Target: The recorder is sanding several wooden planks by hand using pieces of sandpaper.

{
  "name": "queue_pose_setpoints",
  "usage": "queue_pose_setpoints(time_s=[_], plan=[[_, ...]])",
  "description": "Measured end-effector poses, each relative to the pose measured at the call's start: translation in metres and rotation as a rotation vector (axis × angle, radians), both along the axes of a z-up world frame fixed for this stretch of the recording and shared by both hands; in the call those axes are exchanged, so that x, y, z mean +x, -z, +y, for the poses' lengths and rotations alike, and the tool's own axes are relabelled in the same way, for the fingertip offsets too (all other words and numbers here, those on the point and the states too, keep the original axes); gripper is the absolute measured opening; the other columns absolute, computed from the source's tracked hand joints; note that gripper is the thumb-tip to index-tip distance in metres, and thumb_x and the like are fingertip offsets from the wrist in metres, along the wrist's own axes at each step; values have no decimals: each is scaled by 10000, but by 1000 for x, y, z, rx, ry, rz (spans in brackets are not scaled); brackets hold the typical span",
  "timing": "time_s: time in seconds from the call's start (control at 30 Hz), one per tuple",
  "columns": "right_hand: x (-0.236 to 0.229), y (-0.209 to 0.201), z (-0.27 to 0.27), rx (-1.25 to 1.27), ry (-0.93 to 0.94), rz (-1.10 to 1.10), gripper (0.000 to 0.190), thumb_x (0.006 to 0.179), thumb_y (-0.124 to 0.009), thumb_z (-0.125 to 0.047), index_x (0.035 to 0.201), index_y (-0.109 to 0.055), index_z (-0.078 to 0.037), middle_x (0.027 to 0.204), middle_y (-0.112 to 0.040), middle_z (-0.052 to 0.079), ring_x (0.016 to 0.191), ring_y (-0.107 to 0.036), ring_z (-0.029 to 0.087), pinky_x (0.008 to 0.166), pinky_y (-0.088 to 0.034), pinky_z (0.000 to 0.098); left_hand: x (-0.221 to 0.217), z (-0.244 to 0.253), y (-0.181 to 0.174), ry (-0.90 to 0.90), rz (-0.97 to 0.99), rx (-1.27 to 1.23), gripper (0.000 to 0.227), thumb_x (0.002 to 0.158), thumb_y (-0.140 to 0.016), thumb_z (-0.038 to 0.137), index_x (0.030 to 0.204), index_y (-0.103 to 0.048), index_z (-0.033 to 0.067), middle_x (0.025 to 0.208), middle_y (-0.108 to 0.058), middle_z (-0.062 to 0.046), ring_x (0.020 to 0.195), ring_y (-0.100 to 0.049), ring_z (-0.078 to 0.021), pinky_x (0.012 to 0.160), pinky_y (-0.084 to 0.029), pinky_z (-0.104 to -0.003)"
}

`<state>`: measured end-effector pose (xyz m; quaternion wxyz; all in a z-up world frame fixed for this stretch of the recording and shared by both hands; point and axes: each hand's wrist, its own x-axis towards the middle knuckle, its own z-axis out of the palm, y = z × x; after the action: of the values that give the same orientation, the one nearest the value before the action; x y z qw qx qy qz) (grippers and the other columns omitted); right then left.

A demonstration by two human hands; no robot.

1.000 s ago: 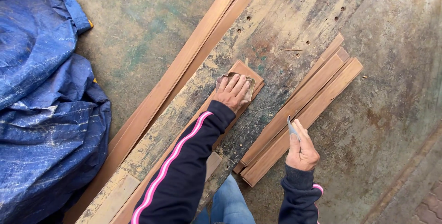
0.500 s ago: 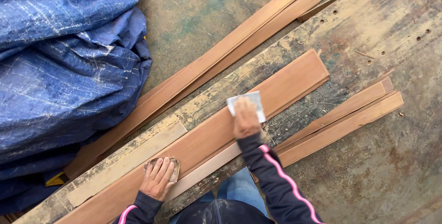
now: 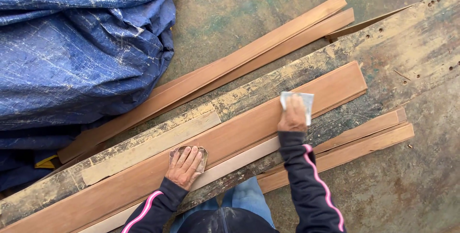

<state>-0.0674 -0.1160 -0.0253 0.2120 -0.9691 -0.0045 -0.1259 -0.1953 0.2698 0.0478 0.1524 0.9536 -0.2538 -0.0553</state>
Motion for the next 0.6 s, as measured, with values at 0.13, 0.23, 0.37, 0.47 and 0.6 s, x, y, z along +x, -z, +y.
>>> queue_pose_setpoints(time_s=[0.13, 0.23, 0.37, 0.47, 0.6], plan=[[-55, -57, 132, 290, -291, -17, 390, 900, -617, -6, 1281, -692, -42, 1386, -652, 149, 1336, -603, 335, 1172, -440, 452, -2, -3, -2, 2, -12, 3, 652, 893, -643, 361, 1475, -515, 98, 1563, -458, -94, 1468, -381, -276, 1208, -229, -497], [-56, -61, 98, 277, -384, 76, 397, 845, -617, -9, 1229, -712, -41, 1354, -673, 152, 1298, -624, 321, 1131, -441, 473, 20, -16, 3, 34, -14, -18, 669, 870, -671, 362, 1461, -528, 84, 1553, -468, -105, 1464, -391, -286, 1195, -262, -513], [-23, -20, -39, 128, -64, 4, 373, 898, -635, 37, 1253, -722, -42, 1351, -681, 171, 1282, -637, 340, 1120, -498, 438, 94, -114, 31, 146, 3, -122, 724, 806, -760, 334, 1428, -550, 30, 1530, -501, -155, 1442, -430, -334, 1148, -337, -536], [1, -8, -113, 93, 30, 10, 304, 960, -671, 0, 1261, -706, -17, 1370, -663, 202, 1304, -616, 395, 1135, -490, 451, 144, -187, 55, 175, -58, -206, 700, 851, -777, 321, 1440, -547, 21, 1525, -516, -159, 1427, -454, -336, 1169, -344, -525], [2, -3, -124, 79, 50, 0, 284, 966, -679, -23, 1248, -704, -5, 1368, -667, 205, 1300, -609, 405, 1119, -487, 462, 136, -174, 46, 172, -42, -194, 702, 838, -768, 318, 1442, -549, 35, 1528, -522, -138, 1437, -454, -320, 1183, -338, -519]])
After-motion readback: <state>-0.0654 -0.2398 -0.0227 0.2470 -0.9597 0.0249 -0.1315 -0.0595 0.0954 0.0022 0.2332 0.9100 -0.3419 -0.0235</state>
